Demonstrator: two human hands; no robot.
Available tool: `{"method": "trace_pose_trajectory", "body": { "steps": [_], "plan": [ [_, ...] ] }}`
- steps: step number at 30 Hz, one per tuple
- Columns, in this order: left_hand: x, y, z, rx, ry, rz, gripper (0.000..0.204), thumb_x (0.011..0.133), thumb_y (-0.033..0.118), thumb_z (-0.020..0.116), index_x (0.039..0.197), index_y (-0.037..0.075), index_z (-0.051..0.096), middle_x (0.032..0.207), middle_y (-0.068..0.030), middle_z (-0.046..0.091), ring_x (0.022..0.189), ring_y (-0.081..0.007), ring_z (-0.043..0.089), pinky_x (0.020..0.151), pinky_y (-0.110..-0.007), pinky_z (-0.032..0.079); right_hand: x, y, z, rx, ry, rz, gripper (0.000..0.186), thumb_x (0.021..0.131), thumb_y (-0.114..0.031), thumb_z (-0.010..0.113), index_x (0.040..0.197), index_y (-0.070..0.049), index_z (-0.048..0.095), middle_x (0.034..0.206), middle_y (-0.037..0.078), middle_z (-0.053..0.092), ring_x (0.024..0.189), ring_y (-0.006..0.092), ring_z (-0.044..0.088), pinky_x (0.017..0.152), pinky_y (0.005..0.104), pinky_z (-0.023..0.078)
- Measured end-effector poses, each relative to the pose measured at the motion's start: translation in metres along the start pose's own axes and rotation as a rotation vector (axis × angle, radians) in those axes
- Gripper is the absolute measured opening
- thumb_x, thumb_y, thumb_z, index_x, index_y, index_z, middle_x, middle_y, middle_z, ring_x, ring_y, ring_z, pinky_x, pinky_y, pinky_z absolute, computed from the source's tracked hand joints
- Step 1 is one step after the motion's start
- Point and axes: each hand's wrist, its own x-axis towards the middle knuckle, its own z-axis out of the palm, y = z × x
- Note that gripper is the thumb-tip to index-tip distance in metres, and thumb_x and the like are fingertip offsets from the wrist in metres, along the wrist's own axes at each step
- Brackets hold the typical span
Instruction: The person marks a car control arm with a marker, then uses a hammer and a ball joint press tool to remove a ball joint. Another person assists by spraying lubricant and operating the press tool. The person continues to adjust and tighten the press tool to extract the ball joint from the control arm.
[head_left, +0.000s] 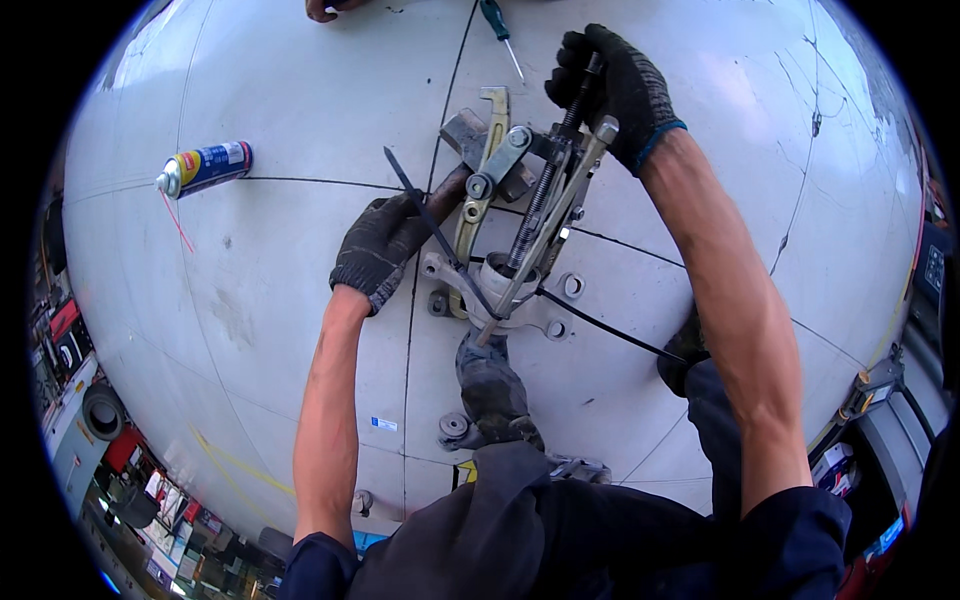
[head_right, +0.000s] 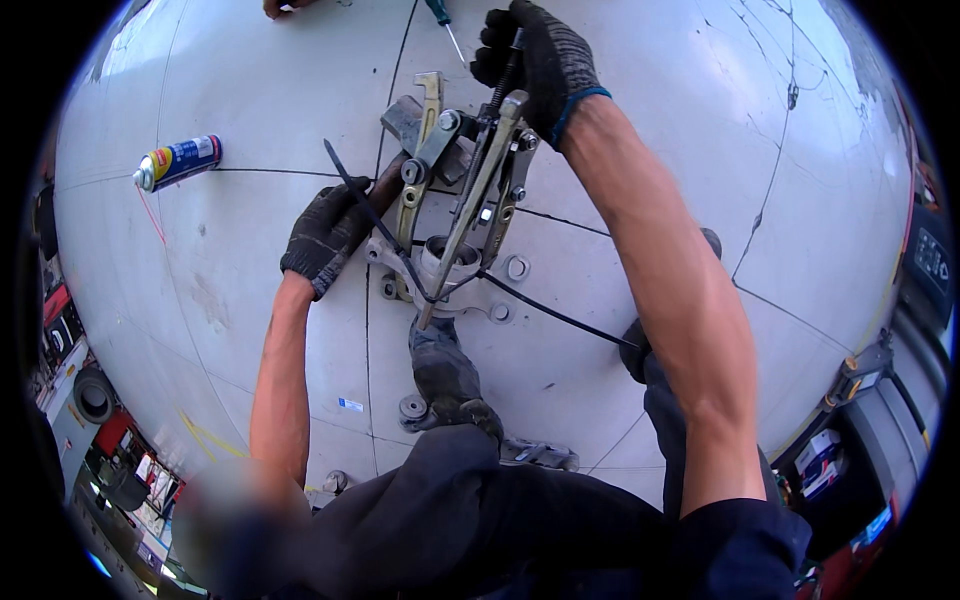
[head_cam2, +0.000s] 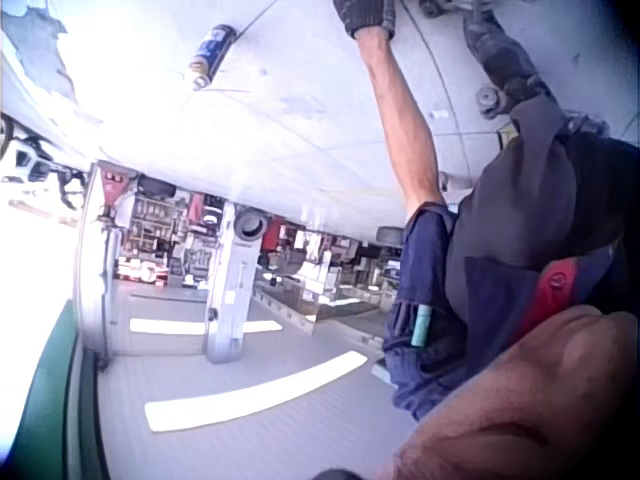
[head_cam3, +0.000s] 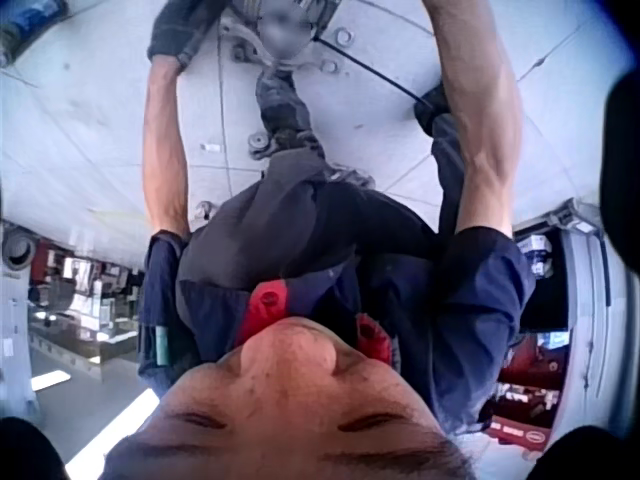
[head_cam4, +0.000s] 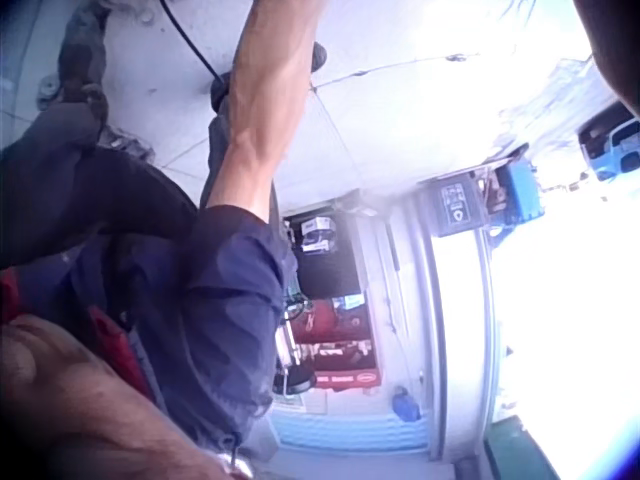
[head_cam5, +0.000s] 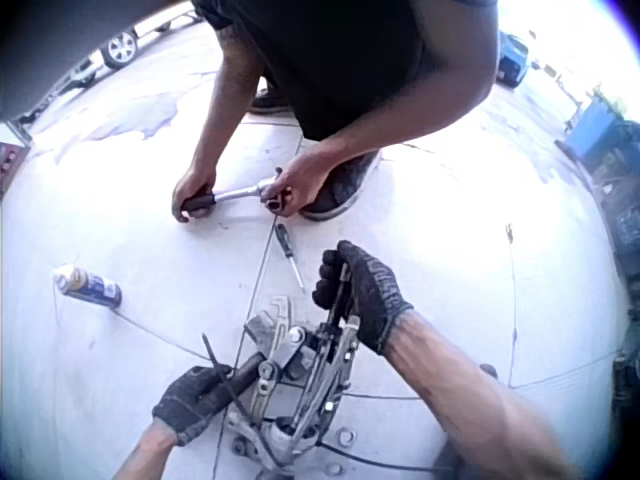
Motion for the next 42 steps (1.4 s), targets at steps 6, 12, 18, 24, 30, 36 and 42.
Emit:
{"method": "trace_pose_trajectory", "body": {
  "steps": [6,12,18,24,30,36,42],
  "plan": [
    [-0.021,0.009,0.013,-0.119,0.277,-0.005,0.029,0.102,0.019,0.064,0.123,0.0,0.071,0.112,-0.0171,0.072,0.1,-0.0283,0.069,0.092,-0.038,0.053,-0.017,-0.005,-0.001,-0.231,-0.016,-0.074,0.036,0.106,-0.034,0.059,0.114,0.0,0.068,0.098,0.012,0.071,0.088,0.0251,0.072,0.09,0.04,0.062],
    [-0.055,0.007,0.06,-0.604,0.089,-0.249,0.04,0.109,0.03,0.057,0.136,0.002,0.064,0.117,-0.0121,0.071,0.106,-0.018,0.067,0.093,-0.033,0.055,-0.01,-0.007,-0.056,-0.699,-0.055,-0.425,0.048,0.105,-0.043,0.059,0.127,-0.002,0.067,0.111,0.013,0.074,0.099,0.0232,0.071,0.093,0.0386,0.058],
    [-0.046,-0.042,0.087,-0.777,-0.016,-0.273,0.04,0.109,0.027,0.053,0.139,0.001,0.056,0.118,-0.0114,0.07,0.103,-0.0227,0.069,0.088,-0.036,0.059,-0.045,0.012,-0.096,-1.215,-0.018,-0.304,0.042,0.1,-0.038,0.065,0.131,-0.008,0.068,0.122,0.013,0.074,0.107,0.0279,0.071,0.099,0.039,0.053],
    [-0.041,-0.08,0.114,-0.916,0.045,-0.188,0.033,0.106,0.014,0.054,0.136,0.004,0.058,0.119,-0.0128,0.07,0.107,-0.0236,0.069,0.093,-0.038,0.057,-0.077,0.026,-0.107,-1.014,-0.111,-0.302,0.051,0.103,-0.035,0.064,0.144,-0.006,0.057,0.121,0.013,0.073,0.107,0.0203,0.07,0.094,0.0336,0.055],
    [-0.028,-0.003,0.103,-1.727,0.04,-0.378,0.033,0.104,0.029,0.063,0.126,0.005,0.063,0.117,-0.0092,0.068,0.109,-0.0227,0.064,0.101,-0.04,0.054,-0.095,0.044,-0.046,-0.683,-0.023,-0.566,0.046,0.108,-0.03,0.059,0.144,-0.001,0.057,0.123,0.01,0.068,0.107,0.0175,0.062,0.099,0.0334,0.052],
    [-0.031,-0.015,0.109,-1.462,0.203,-0.552,0.026,0.104,0.025,0.061,0.12,0.007,0.069,0.107,-0.0057,0.07,0.098,-0.018,0.064,0.088,-0.035,0.054,-0.102,0.052,-0.002,-0.525,-0.028,-0.779,0.051,0.106,-0.035,0.059,0.146,-0.005,0.056,0.133,0.012,0.066,0.121,0.0224,0.062,0.107,0.0354,0.048],
    [-0.028,-0.005,0.132,-0.791,0.589,-0.136,0.026,0.1,0.012,0.053,0.105,0.001,0.076,0.097,-0.0047,0.071,0.091,-0.0163,0.061,0.087,-0.032,0.05,-0.058,0.037,0.029,-0.968,0.226,-0.964,0.034,0.1,-0.035,0.066,0.111,-0.003,0.074,0.088,0.011,0.075,0.075,0.0236,0.069,0.076,0.038,0.054]
  ]
}}
